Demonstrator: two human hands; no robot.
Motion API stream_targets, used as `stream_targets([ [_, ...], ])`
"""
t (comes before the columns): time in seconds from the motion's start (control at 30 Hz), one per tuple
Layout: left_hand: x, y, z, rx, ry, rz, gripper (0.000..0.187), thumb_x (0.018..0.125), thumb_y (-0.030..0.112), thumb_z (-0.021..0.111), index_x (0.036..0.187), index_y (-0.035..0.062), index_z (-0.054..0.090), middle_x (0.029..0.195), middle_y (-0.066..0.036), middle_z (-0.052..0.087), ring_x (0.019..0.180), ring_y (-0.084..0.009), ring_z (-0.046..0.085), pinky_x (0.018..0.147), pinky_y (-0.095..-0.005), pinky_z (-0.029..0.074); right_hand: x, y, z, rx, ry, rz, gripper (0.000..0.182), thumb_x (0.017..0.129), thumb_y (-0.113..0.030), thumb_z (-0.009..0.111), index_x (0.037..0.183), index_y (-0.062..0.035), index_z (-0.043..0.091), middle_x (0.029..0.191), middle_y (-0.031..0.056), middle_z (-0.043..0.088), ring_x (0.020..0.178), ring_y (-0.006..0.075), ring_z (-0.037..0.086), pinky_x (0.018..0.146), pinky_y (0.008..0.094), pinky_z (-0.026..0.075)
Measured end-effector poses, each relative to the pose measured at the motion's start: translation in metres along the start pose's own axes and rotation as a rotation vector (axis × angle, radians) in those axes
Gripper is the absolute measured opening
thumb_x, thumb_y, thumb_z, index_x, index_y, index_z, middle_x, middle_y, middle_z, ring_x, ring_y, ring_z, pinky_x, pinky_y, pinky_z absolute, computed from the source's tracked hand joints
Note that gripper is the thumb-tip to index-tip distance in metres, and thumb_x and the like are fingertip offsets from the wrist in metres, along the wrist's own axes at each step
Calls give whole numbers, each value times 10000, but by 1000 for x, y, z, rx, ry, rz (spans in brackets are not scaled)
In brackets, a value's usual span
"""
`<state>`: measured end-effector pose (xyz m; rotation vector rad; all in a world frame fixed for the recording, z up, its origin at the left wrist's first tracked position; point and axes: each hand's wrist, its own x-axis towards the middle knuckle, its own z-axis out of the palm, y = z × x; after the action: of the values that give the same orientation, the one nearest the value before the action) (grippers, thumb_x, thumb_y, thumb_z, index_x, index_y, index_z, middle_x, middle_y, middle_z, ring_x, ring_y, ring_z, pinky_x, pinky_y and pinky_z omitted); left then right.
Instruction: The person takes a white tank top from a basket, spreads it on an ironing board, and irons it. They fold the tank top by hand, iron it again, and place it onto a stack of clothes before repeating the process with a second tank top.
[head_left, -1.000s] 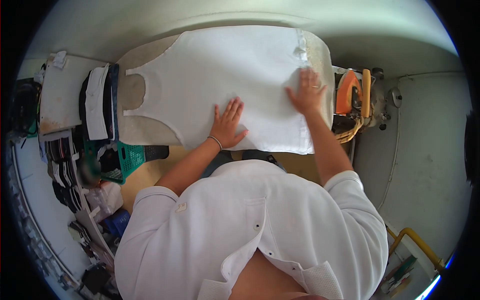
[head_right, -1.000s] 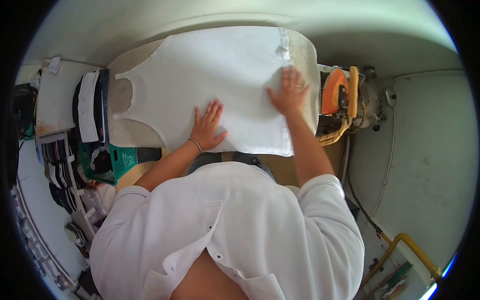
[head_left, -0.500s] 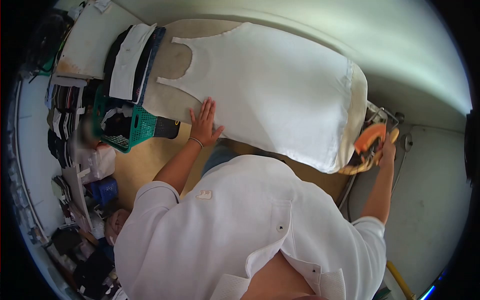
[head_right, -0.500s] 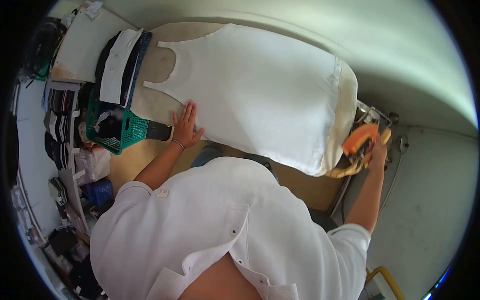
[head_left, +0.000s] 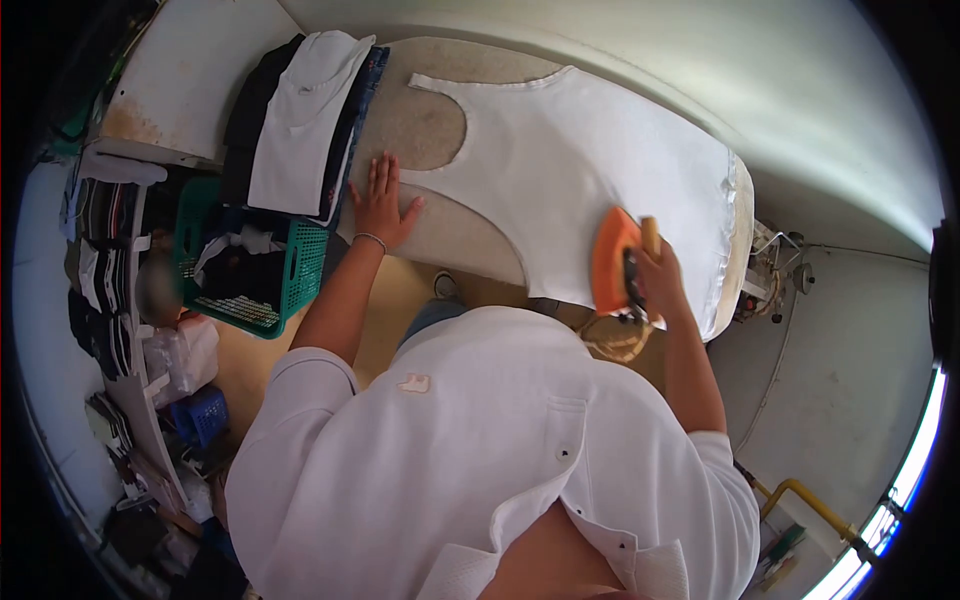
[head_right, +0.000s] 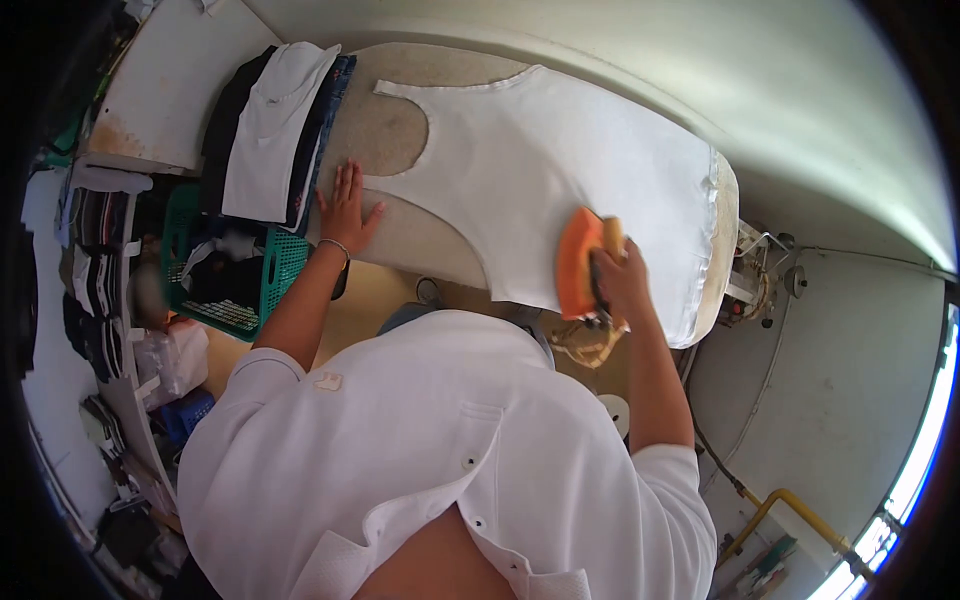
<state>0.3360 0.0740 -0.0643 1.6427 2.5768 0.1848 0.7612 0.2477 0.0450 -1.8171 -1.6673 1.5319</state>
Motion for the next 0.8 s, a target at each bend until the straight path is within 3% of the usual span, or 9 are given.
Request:
stream_targets([
  [0.1, 0, -13, 5, -74, 27, 62, 824, 908, 514, 467, 1531, 113, 104, 1597, -87, 116, 1466, -286, 129, 1096, -670, 92, 4, -49, 73, -142, -106, -39, 321, 878, -254, 622, 1064, -2, 552, 663, 27, 555, 515, 97, 497, 448, 286, 403],
  [0.27, 1, -28, 4, -291, 57, 99, 809, 914, 485, 484, 1515, 57, 153, 1570, -154, 189, 1443, -324, 201, 1115, -607, 140, 20, -126, 174, -381, -271, -198, 409, 849, -293, 636, 1135, -7, 579, 805, 130, 657, 695, 239, 649, 589, 372, 512],
  [0.33, -9, -29, -4, -699, 391, 206, 685, 937, 462, 458, 1405, -22, 329, 1404, -233, 391, 1293, -348, 404, 1069, -497, 285, 26, -149, 216, -458, -362, -279, 460, 829, -323, 655, 1165, -17, 582, 888, 169, 679, 790, 276, 675, 683, 397, 527],
  [0.4, -35, -24, -3, -893, 568, 138, 491, 954, 418, 442, 1140, -36, 469, 1108, -205, 489, 1029, -284, 496, 923, -388, 382, 20, -167, 252, -482, -453, -339, 498, 815, -354, 666, 1180, -26, 585, 949, 188, 682, 850, 298, 679, 752, 405, 524],
  [0.47, -63, -14, -2, -1132, 523, 87, 273, 953, 279, 391, 943, 13, 450, 882, -75, 411, 823, -165, 417, 757, -317, 357, 14, -182, 282, -538, -459, -430, 474, 825, -347, 658, 1153, -14, 584, 992, 198, 673, 882, 323, 675, 775, 414, 524],
  [0.53, -95, -5, 1, -1300, 297, 18, 289, 945, 320, 482, 913, 35, 442, 865, -80, 460, 792, -159, 442, 717, -284, 385, 16, -183, 298, -540, -438, -463, 440, 839, -327, 649, 1121, 4, 581, 1008, 203, 665, 887, 337, 671, 772, 420, 525],
  [0.67, -129, 13, 60, -1217, -836, -75, 330, 901, 197, 551, 1180, 25, 507, 1078, -147, 576, 1013, -169, 551, 870, -286, 445, 2, -175, 280, -522, -430, -369, 479, 837, -334, 654, 1131, 25, 534, 1031, 214, 656, 986, 353, 641, 833, 425, 503],
  [0.73, -138, 35, 118, -1402, -1057, -46, 626, 841, 198, 604, 1387, -15, 384, 1308, -228, 498, 1197, -216, 502, 976, -326, 426, -16, -176, 243, -497, -425, -322, 529, 836, -343, 665, 1176, 23, 491, 1031, 223, 651, 973, 352, 641, 813, 414, 507],
  [0.8, -127, 73, 165, -1458, -1150, 22, 715, 814, 121, 590, 1467, 61, 306, 1369, -148, 462, 1188, -215, 491, 973, -338, 424, -24, -162, 199, -424, -362, -356, 565, 843, -339, 677, 1234, 4, 456, 975, 201, 650, 868, 300, 649, 741, 381, 518],
])
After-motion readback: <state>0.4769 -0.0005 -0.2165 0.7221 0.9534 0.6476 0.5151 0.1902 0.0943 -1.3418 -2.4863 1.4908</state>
